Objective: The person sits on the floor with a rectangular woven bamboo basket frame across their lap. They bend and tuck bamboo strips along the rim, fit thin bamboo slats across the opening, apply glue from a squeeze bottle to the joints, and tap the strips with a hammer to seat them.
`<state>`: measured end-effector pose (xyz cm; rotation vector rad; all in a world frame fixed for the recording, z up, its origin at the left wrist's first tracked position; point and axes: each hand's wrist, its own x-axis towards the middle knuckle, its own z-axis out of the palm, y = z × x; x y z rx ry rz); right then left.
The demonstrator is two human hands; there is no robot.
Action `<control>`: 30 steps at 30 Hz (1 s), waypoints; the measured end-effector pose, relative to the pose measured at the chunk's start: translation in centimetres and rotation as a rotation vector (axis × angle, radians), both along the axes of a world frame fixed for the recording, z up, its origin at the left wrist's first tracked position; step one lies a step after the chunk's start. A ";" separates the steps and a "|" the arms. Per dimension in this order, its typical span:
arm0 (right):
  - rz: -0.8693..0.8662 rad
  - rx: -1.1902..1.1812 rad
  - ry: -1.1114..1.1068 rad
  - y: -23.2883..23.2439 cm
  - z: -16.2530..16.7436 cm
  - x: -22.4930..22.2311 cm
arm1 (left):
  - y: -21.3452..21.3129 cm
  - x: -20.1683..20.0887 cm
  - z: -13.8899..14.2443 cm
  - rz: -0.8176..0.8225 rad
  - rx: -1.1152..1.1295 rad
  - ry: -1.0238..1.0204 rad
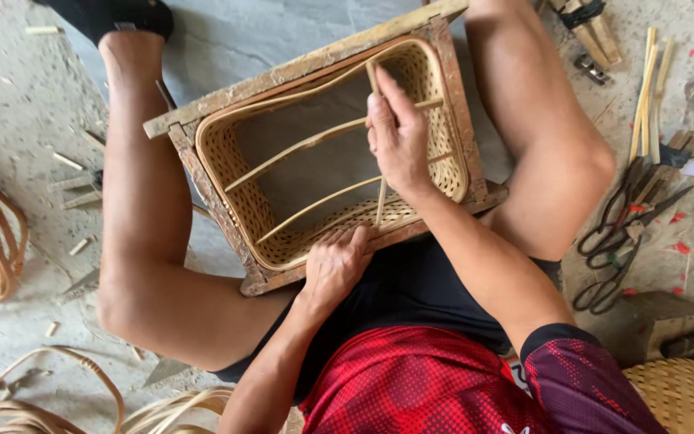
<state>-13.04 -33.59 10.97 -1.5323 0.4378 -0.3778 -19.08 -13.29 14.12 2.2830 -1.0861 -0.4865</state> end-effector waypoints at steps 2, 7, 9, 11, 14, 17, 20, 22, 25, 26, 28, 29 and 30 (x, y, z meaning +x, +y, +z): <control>-0.025 0.012 0.013 0.0 -0.7 -0.3 | 0.0 0.1 0.2 0.002 0.019 0.024; -0.047 0.076 0.042 0.4 -2.2 -0.2 | 0.4 -0.1 -0.4 -0.001 0.015 0.030; -0.029 -0.095 -0.037 0.7 -2.8 0.1 | 0.6 -0.4 -0.8 -0.002 -0.025 0.023; -0.013 -0.253 -0.009 0.9 -3.3 0.3 | 0.8 -0.6 -0.6 -0.002 -0.027 0.007; 0.022 -0.418 0.079 1.2 -3.5 0.4 | 0.8 1.0 0.7 -0.200 0.421 0.094; 0.079 -0.455 0.056 1.3 -3.1 0.5 | -0.3 6.3 2.3 0.029 -0.091 -0.141; 0.083 -0.487 0.040 1.3 -2.4 0.6 | -3.2 14.4 1.4 0.191 -0.083 -0.533; 0.098 -0.436 0.132 1.2 -1.8 0.6 | -5.2 18.6 -0.2 0.196 -0.029 -0.913; 0.121 -0.400 0.290 1.2 -1.0 0.7 | -6.6 21.4 -2.6 0.105 0.141 -0.546; 0.127 -0.393 0.259 1.2 -0.8 0.7 | -6.6 21.5 -3.1 0.132 0.146 -0.478; 0.148 -0.393 0.178 1.3 -0.4 0.6 | -6.4 21.3 -3.6 0.204 0.148 -0.359; 0.163 -0.398 0.179 1.3 -0.2 0.6 | -6.2 21.2 -3.5 0.209 0.135 -0.355; 0.175 -0.409 0.173 1.3 -0.1 0.7 | -6.0 21.1 -3.4 0.215 0.115 -0.358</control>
